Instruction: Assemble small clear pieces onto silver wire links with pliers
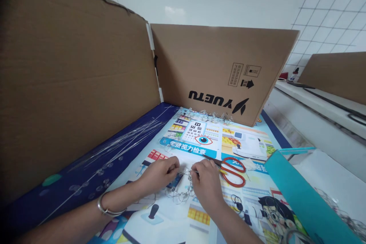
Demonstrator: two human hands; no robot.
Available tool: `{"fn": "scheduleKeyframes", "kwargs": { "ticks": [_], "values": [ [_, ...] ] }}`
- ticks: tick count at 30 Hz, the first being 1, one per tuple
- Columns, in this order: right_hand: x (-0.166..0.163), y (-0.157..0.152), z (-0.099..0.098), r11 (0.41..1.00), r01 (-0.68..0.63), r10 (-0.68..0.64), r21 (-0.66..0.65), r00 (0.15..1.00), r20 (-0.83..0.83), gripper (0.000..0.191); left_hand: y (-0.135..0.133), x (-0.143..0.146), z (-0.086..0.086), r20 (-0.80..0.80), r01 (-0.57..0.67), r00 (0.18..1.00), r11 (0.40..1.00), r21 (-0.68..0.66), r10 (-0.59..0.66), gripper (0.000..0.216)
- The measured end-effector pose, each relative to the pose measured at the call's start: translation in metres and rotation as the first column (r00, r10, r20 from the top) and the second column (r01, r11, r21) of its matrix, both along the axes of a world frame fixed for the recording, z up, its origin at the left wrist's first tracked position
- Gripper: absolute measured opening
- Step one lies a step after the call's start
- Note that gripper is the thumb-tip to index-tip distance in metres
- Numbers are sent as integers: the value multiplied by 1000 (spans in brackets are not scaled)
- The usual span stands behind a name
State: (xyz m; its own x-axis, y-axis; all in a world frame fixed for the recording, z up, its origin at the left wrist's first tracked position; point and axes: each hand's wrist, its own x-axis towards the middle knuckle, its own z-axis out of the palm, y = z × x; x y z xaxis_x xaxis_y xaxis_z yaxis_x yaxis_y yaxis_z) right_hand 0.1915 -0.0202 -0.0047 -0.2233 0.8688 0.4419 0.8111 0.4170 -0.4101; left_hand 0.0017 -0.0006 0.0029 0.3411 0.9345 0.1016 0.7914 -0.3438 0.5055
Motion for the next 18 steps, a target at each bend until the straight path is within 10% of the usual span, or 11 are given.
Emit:
{"fn": "scheduleKeyframes", "kwargs": {
  "ticks": [18],
  "values": [
    [2,-3,0,997,-75,74,-8,994,-74,8,3,-4,1,87,-24,996,997,-76,31,11]
  ]
}}
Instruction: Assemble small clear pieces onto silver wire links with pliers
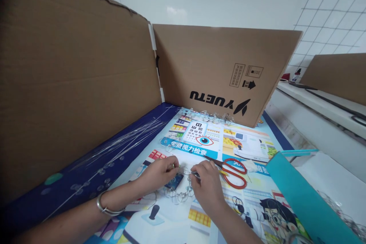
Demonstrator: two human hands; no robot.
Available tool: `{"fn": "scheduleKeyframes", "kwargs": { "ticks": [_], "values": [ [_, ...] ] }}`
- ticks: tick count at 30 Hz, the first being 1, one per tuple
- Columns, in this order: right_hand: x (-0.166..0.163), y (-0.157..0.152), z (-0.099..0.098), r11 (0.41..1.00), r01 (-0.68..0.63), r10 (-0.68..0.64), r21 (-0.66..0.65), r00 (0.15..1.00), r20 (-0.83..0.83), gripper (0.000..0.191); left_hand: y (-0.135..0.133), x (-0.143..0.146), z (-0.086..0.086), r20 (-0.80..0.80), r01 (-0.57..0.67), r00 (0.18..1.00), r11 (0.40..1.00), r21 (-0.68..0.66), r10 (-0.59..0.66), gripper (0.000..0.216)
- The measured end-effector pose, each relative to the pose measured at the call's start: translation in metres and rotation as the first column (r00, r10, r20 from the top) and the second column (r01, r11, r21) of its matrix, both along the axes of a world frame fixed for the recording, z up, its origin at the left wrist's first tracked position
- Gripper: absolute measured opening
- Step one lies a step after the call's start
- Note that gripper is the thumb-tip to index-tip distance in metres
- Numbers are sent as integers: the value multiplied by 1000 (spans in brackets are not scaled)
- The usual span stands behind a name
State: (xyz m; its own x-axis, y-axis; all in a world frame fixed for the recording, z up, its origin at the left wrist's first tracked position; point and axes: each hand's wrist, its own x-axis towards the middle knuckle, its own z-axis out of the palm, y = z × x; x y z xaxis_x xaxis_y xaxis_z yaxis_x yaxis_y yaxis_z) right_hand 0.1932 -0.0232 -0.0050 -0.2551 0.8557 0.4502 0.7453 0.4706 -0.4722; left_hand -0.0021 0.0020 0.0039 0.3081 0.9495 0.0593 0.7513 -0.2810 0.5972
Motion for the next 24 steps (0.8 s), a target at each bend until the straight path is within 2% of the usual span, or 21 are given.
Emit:
{"fn": "scheduleKeyframes", "kwargs": {
  "ticks": [7,24],
  "values": [
    [0,0,-1,999,-26,27,24,999,-38,8,-1,0,2,-6,0,1000,1000,-19,0,15],
    [1,-4,4,996,-56,63,68,992,-113,8,-3,-1,6,-75,32,997,999,35,-29,23]
  ]
}}
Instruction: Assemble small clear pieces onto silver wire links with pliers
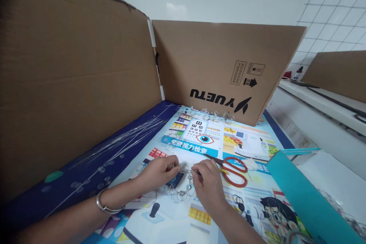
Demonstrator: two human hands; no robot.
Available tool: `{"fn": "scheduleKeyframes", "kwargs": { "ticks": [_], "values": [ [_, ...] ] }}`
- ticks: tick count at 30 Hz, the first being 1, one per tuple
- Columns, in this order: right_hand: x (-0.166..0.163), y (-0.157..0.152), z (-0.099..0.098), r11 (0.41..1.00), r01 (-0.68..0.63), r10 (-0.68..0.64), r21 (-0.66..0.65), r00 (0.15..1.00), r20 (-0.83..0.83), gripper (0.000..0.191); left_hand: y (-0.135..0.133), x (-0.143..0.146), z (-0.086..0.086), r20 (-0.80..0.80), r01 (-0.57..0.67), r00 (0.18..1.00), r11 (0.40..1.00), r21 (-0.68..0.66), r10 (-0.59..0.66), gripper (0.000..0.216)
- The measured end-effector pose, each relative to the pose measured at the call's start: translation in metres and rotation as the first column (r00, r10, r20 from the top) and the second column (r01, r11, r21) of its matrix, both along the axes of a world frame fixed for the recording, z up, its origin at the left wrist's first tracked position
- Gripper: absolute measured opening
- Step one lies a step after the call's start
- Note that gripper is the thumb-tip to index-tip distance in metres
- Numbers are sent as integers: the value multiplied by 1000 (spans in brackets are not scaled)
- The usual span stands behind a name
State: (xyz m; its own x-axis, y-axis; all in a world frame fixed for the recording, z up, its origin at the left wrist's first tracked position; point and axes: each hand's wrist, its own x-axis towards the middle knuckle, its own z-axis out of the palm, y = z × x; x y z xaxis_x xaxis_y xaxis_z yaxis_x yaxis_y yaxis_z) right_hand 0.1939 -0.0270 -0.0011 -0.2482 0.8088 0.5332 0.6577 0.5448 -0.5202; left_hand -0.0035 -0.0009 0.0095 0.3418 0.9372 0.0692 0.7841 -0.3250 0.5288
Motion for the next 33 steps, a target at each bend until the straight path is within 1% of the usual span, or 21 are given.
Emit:
{"fn": "scheduleKeyframes", "kwargs": {
  "ticks": [6,8,10,13,14,15,18,19,21,24,26,27,31,33],
  "values": [
    [0,0,0,999,-10,9,41,1000,25,8,-1,0,-2,-2,10,1000,1000,14,-10,25],
    [-1,-1,1,997,-31,27,73,998,48,8,0,1,-2,2,2,1000,1000,19,-2,27],
    [-3,-4,2,992,-66,57,108,995,82,9,2,-1,2,3,-6,1000,1000,18,6,28],
    [-5,-8,4,980,-125,103,152,985,140,11,7,-12,20,-33,9,999,999,31,-8,24],
    [-5,-9,5,977,-140,115,163,981,155,12,8,-18,29,-68,44,997,998,47,-41,20],
    [-5,-10,5,973,-153,124,172,978,166,12,9,-24,38,-121,109,987,992,57,-102,17],
    [-4,-11,6,968,-165,136,188,978,159,13,4,-41,63,-278,315,915,948,36,-294,10],
    [-4,-11,6,967,-162,134,195,980,145,13,0,-44,68,-327,357,883,934,3,-337,10],
    [-3,-9,5,965,-150,128,216,985,113,13,-9,-45,73,-440,378,816,922,-82,-374,12],
    [-2,-6,5,962,-147,130,229,987,90,13,-22,-40,69,-571,378,728,917,-128,-379,17],
    [-2,-6,5,966,-156,139,207,986,98,13,-29,-39,61,-604,370,709,921,-122,-365,15],
    [-2,-5,5,967,-160,142,197,984,103,12,-32,-39,57,-604,360,713,925,-121,-357,15],
    [-3,-5,3,968,-161,144,193,984,102,11,-39,-46,38,-549,318,775,944,-87,-312,19],
    [-3,-5,3,968,-161,144,192,985,95,11,-41,-49,30,-527,325,787,942,-87,-321,18]
  ]
}}
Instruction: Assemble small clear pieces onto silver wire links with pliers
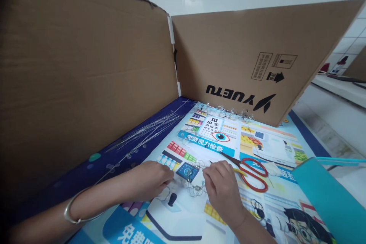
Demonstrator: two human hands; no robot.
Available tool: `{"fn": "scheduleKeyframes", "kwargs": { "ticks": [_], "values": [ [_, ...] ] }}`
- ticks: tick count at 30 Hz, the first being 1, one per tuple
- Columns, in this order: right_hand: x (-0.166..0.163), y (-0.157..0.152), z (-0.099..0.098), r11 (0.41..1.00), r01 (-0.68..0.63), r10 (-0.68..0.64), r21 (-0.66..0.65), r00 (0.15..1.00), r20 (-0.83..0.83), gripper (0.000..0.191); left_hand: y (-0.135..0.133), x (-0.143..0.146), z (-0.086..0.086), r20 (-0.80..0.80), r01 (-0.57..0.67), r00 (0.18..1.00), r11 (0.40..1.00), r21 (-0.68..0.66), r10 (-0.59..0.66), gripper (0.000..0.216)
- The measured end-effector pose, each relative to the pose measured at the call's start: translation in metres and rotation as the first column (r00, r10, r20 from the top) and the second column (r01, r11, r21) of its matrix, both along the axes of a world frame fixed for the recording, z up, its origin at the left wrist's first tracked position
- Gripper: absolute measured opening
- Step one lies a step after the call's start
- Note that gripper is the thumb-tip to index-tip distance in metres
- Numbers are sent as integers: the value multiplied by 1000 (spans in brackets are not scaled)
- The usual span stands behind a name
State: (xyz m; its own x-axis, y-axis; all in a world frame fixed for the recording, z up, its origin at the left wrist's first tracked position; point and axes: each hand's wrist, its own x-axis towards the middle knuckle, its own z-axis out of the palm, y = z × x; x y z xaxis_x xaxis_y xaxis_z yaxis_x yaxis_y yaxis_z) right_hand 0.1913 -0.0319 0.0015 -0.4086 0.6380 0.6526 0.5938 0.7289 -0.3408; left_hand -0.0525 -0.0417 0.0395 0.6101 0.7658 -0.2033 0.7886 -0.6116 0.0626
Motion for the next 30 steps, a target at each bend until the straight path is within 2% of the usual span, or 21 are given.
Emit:
{"fn": "scheduleKeyframes", "kwargs": {
  "ticks": [4,9,12,16,21,24,27,30],
  "values": [
    [2,-1,1,1000,-8,8,-14,1000,3,11,-1,-2,-2,69,23,997,998,53,-27,17],
    [-2,-11,14,999,-20,16,-42,996,-83,13,-2,1,22,176,-72,983,990,120,50,16],
    [-9,-21,26,984,-43,14,-175,986,-165,11,-2,14,35,254,-100,965,986,131,64,11],
    [-13,-31,35,924,-55,-39,-378,971,-237,8,3,42,42,309,-95,950,983,156,43,9],
    [-9,-28,36,900,42,-179,-435,943,-280,11,13,70,37,471,-129,881,980,154,41,8],
    [-5,-22,35,912,25,-177,-409,925,-337,13,18,74,29,606,-150,792,987,64,81,8],
    [-3,-19,35,920,11,-159,-391,923,-351,13,19,72,23,734,-120,654,983,-137,182,6],
    [-4,-20,36,922,12,-145,-386,937,-317,14,18,72,20,795,-6,485,910,-414,364,5]
  ]
}}
